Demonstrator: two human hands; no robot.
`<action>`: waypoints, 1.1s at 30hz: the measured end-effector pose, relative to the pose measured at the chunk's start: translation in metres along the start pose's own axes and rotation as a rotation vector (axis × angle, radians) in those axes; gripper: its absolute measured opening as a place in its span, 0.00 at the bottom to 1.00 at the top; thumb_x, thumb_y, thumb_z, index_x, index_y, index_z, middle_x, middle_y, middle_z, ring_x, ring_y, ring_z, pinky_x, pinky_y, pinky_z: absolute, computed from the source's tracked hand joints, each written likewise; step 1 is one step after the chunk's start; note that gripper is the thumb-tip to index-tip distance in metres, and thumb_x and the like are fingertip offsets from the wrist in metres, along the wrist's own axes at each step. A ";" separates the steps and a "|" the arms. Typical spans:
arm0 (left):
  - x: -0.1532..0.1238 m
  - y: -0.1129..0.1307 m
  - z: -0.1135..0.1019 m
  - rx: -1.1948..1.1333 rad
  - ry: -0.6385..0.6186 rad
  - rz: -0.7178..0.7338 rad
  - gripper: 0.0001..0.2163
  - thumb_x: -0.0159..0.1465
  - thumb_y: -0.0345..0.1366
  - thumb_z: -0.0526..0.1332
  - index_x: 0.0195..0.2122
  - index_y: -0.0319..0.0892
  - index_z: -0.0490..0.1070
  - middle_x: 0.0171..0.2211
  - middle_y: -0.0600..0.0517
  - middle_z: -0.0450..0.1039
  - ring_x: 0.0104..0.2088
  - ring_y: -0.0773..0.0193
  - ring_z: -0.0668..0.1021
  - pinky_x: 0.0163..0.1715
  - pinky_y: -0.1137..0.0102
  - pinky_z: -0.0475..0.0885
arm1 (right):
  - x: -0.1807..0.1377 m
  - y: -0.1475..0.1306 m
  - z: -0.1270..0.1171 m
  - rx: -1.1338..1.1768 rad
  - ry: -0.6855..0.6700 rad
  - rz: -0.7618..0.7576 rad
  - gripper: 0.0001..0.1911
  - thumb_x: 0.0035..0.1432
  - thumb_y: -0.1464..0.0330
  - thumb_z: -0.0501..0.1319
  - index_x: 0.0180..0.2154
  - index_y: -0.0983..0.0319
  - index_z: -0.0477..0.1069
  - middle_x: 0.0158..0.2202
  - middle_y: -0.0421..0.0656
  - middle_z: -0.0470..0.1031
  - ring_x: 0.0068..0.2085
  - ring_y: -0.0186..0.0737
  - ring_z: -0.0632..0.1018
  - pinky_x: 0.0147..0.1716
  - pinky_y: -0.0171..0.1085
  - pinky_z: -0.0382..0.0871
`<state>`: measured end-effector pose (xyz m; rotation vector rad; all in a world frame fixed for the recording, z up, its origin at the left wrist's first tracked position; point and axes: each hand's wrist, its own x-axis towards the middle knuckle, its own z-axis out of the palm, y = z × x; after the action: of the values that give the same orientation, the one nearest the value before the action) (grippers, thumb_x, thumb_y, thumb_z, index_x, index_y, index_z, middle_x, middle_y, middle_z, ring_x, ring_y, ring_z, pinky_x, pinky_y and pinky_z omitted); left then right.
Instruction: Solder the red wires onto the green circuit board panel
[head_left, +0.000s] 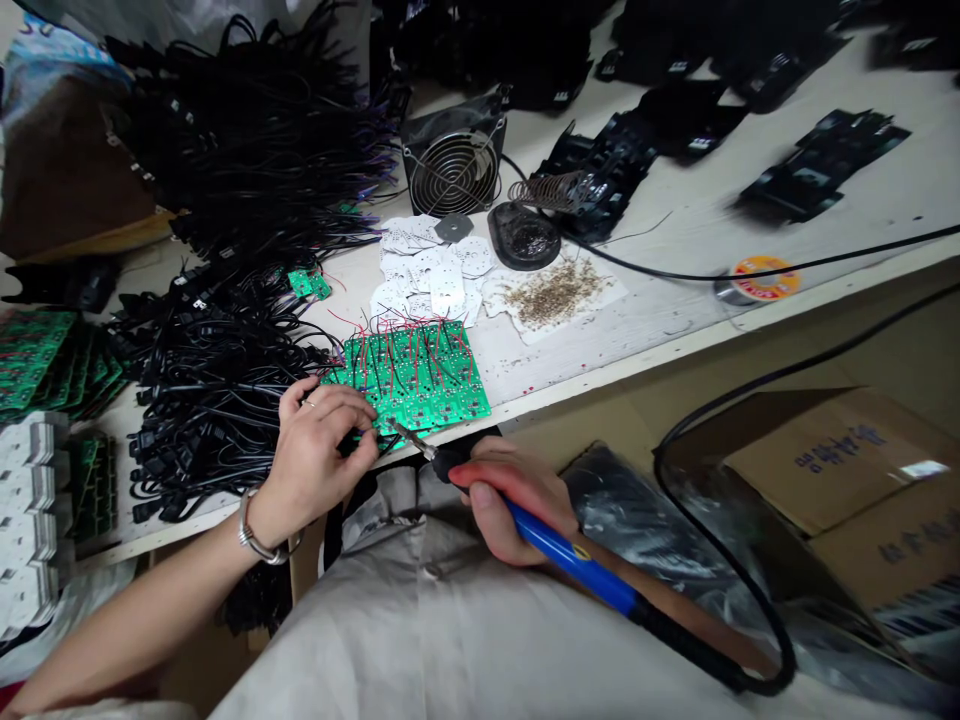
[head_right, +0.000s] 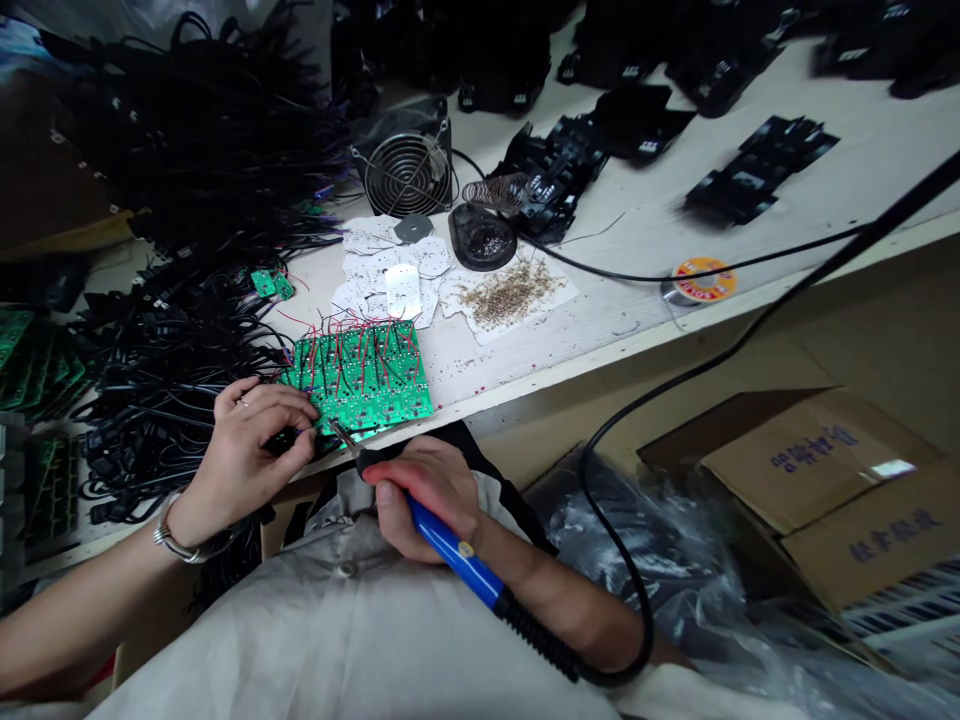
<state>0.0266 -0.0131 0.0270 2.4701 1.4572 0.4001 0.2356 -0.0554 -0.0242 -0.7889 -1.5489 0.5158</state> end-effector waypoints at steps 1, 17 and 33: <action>0.000 0.001 0.000 0.007 0.005 -0.002 0.06 0.61 0.31 0.57 0.27 0.44 0.69 0.33 0.54 0.79 0.39 0.60 0.79 0.55 0.55 0.57 | 0.000 0.000 0.001 0.001 0.003 0.019 0.12 0.60 0.76 0.54 0.43 0.60 0.70 0.24 0.38 0.77 0.23 0.35 0.77 0.24 0.35 0.74; 0.002 0.003 0.001 0.059 -0.012 -0.035 0.06 0.60 0.30 0.57 0.26 0.43 0.69 0.32 0.54 0.79 0.38 0.61 0.79 0.50 0.58 0.61 | 0.007 0.002 0.001 -0.037 -0.117 0.001 0.10 0.61 0.74 0.54 0.42 0.57 0.69 0.27 0.38 0.80 0.25 0.35 0.78 0.26 0.36 0.75; 0.004 0.004 -0.002 0.080 -0.050 -0.021 0.06 0.60 0.29 0.58 0.26 0.43 0.69 0.33 0.54 0.78 0.38 0.61 0.78 0.49 0.59 0.59 | 0.004 0.001 -0.003 -0.004 0.014 0.144 0.10 0.61 0.75 0.54 0.41 0.59 0.70 0.25 0.38 0.76 0.23 0.34 0.75 0.23 0.34 0.73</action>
<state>0.0309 -0.0111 0.0310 2.5048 1.5061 0.2783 0.2389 -0.0520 -0.0219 -0.9102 -1.4872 0.6109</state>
